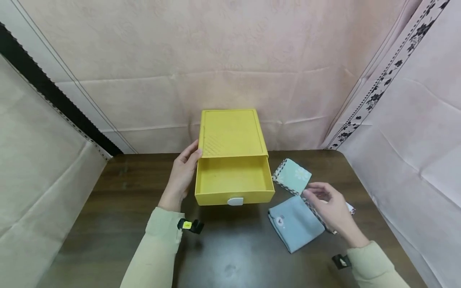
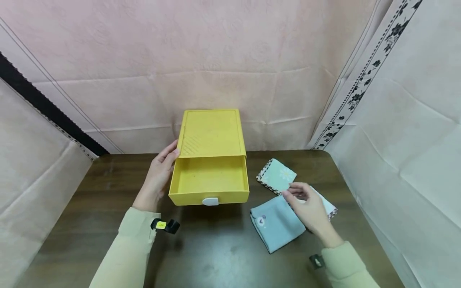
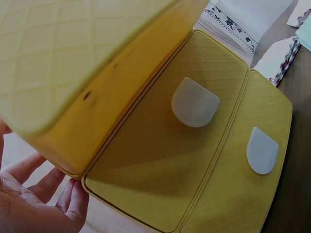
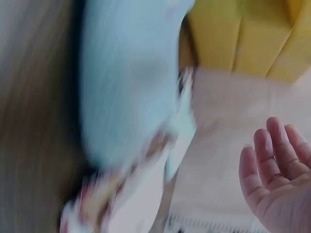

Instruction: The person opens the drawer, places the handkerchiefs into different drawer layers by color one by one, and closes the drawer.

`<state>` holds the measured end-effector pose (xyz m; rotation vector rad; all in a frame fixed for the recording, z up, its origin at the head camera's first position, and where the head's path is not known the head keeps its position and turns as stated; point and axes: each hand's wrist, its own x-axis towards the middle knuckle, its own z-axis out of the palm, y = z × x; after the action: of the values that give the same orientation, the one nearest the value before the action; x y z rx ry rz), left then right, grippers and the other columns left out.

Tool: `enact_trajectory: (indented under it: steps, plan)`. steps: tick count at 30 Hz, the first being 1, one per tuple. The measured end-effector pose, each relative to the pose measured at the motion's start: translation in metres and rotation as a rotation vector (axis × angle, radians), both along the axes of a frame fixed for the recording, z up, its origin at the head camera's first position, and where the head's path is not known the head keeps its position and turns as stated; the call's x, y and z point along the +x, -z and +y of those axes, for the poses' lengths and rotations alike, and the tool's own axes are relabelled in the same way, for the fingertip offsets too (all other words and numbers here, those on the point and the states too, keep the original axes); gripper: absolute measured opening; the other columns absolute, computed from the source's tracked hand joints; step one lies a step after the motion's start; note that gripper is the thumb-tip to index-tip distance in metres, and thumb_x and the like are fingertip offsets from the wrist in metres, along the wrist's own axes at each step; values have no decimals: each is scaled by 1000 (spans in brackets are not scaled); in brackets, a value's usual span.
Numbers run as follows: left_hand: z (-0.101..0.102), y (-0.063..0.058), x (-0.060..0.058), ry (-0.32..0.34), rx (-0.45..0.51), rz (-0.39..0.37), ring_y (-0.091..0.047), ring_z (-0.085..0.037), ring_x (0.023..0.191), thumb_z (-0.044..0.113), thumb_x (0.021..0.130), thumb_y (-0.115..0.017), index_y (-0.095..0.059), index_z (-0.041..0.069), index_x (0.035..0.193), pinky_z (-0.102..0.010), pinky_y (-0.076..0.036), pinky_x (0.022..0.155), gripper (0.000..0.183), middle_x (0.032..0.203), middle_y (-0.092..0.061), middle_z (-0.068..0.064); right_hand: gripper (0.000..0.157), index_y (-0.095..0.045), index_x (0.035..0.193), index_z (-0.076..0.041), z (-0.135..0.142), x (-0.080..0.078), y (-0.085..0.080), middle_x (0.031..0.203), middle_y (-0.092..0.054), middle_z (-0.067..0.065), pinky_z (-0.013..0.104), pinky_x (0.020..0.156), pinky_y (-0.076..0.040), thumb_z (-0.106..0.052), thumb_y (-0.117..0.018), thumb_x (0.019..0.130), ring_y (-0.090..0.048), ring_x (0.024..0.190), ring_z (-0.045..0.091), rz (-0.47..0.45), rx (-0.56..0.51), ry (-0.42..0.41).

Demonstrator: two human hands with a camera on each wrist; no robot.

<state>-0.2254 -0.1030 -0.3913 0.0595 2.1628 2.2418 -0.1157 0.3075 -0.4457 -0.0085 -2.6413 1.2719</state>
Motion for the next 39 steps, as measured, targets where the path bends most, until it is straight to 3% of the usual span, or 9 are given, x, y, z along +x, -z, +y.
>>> enact_trajectory:
  steps: [3,9,12,17,24,32,39]
  plan:
    - [1,0,3,-11,2,-10,-50,-19,123,53,91,-60,-49,38,141,-43,-38,104,53,144,-45,7,51,-57,126,-9,28,-5,6,111,-63,6,23,84,-46,-46,-64,91,-57,102,20,-38,66,46]
    - [3,-1,4,-15,13,-17,-47,-18,125,53,91,-60,-48,38,141,-43,-37,104,53,145,-44,7,72,-46,136,-2,68,-10,14,122,-56,22,56,88,-43,-54,-62,89,-52,112,41,-138,179,55]
    - [3,-2,2,-16,17,-8,-48,-17,125,53,91,-60,-49,36,141,-41,-38,104,53,143,-45,7,83,-40,139,2,81,-12,20,130,-50,29,63,90,-40,-59,-61,88,-46,119,47,-215,222,41]
    - [2,-3,1,-28,25,-8,-50,-15,122,53,91,-60,-50,37,139,-39,-40,102,52,141,-47,8,91,-36,139,9,93,-17,28,136,-41,36,64,93,-38,-60,-62,86,-41,123,51,-306,273,-4]
    - [2,0,2,-15,35,5,-49,-16,123,51,92,-60,-51,36,139,-40,-40,102,51,141,-47,8,92,-36,137,13,101,-22,37,133,-41,39,65,94,-37,-55,-69,84,-41,120,53,-316,312,-11]
    - [5,-4,1,-2,22,11,-51,-18,121,53,92,-60,-51,37,139,-42,-41,101,51,140,-48,8,97,-33,137,16,104,-24,42,128,-38,41,72,89,-33,-52,-73,81,-33,115,59,-376,403,34]
    - [3,0,2,-13,41,-11,-50,-18,122,52,91,-61,-50,37,140,-41,-40,102,52,142,-47,7,100,-32,136,17,101,-32,38,123,-40,43,72,87,-32,-51,-77,77,-33,111,61,-412,446,45]
